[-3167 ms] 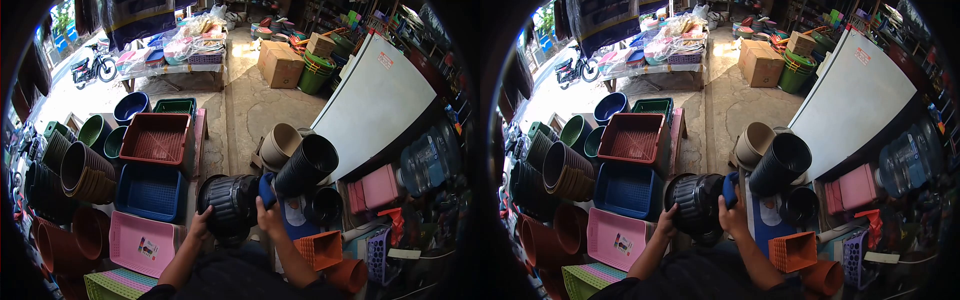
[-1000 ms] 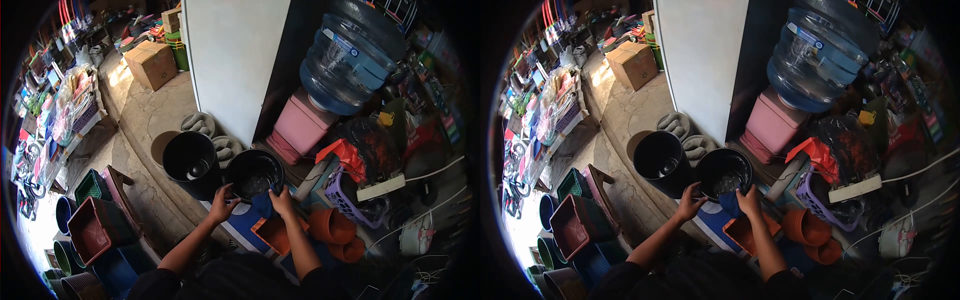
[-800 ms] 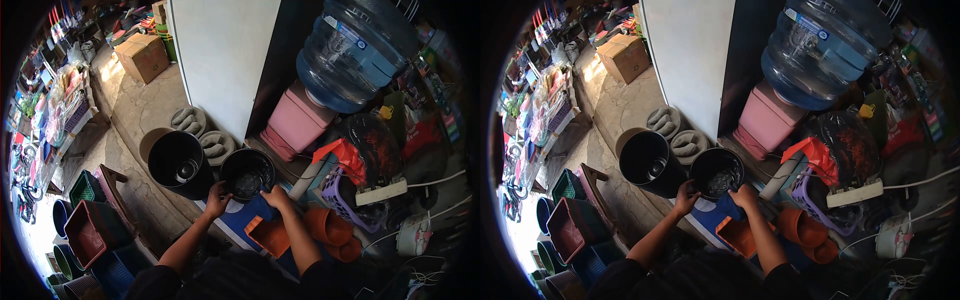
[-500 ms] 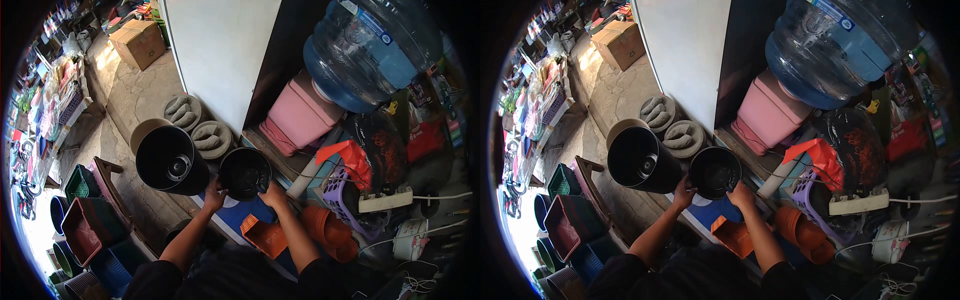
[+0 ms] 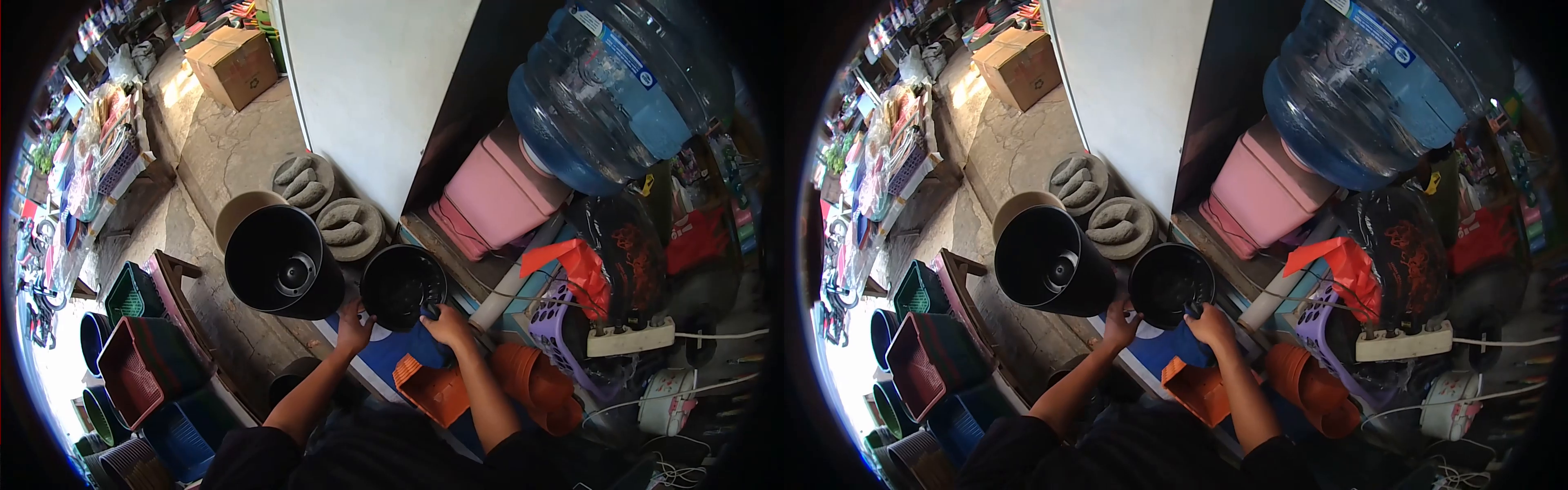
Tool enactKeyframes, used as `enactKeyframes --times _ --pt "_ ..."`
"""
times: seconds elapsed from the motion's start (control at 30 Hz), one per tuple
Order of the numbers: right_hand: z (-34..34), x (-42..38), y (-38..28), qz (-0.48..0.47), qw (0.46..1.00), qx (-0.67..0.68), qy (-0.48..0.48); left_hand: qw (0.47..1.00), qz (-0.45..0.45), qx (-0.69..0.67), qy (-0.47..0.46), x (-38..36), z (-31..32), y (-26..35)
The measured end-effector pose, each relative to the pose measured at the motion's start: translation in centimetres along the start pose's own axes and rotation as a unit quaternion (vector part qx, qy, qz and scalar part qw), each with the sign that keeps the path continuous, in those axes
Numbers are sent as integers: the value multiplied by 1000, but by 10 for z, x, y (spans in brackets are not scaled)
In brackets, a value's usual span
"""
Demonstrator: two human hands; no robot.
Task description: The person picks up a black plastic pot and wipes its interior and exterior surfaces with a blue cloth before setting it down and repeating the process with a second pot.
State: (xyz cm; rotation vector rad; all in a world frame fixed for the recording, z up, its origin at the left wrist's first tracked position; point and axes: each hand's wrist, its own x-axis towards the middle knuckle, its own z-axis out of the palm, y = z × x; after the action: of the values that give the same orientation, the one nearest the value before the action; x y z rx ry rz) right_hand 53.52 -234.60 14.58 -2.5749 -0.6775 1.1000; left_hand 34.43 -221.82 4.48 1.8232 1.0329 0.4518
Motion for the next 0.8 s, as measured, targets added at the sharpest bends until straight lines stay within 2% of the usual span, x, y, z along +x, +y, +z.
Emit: enactKeyframes --times 0.03,0.07,0.1,0.13,0.2,0.23,0.27,0.33,0.37,0.4,0.47,0.5,0.57,0.6,0.67,0.7,0.73,0.77,0.8 --pt "2 -5 -1 -4 1000 -2 0 999 40 4 11 -6 -2 5" --pt "4 -12 -2 -29 998 56 8 997 80 8 22 -13 -7 14" --pt "7 -21 -3 -54 992 114 15 997 79 7 25 -22 -13 23" --pt "13 -29 -5 -56 992 113 15 997 70 -19 -8 -35 -26 42" --pt "31 -48 -18 -104 949 296 11 996 62 -44 -38 -59 -50 69" --pt "33 -64 -32 -79 918 387 -40 993 93 -49 -61 -73 -61 78" --pt "42 -73 -39 -83 918 386 -45 988 123 -53 -82 -86 -72 84" --pt "60 -89 -51 -106 823 529 -180 987 131 -72 -65 -106 -86 94" --pt "62 -101 -63 -89 812 528 -231 987 132 -70 -52 -113 -91 88" --pt "64 -113 -73 -119 833 489 -231 992 102 -58 -53 -123 -101 84" --pt "89 -124 -80 -196 840 459 -215 988 149 -31 12 -134 -120 79" --pt "98 -126 -83 -202 839 453 -224 989 146 -28 23 -140 -128 77" --pt "114 -132 -92 -231 836 417 -274 993 72 -77 58 -155 -145 72" --pt "120 -136 -98 -239 833 409 -284 992 71 -74 73 -162 -152 64" --pt "126 -144 -112 -207 824 422 -318 972 -87 -183 116 -174 -168 51" --pt "149 -134 -103 -249 859 365 -257 970 -108 -173 136 -182 -182 50" --pt "146 -140 -111 -257 858 356 -266 967 -107 -175 151 -188 -195 43" --pt "137 -147 -120 -306 913 181 -200 970 -69 -154 175 -194 -210 33" --pt "131 -151 -127 -348 930 1 -122 971 -31 -132 200 -201 -228 25"
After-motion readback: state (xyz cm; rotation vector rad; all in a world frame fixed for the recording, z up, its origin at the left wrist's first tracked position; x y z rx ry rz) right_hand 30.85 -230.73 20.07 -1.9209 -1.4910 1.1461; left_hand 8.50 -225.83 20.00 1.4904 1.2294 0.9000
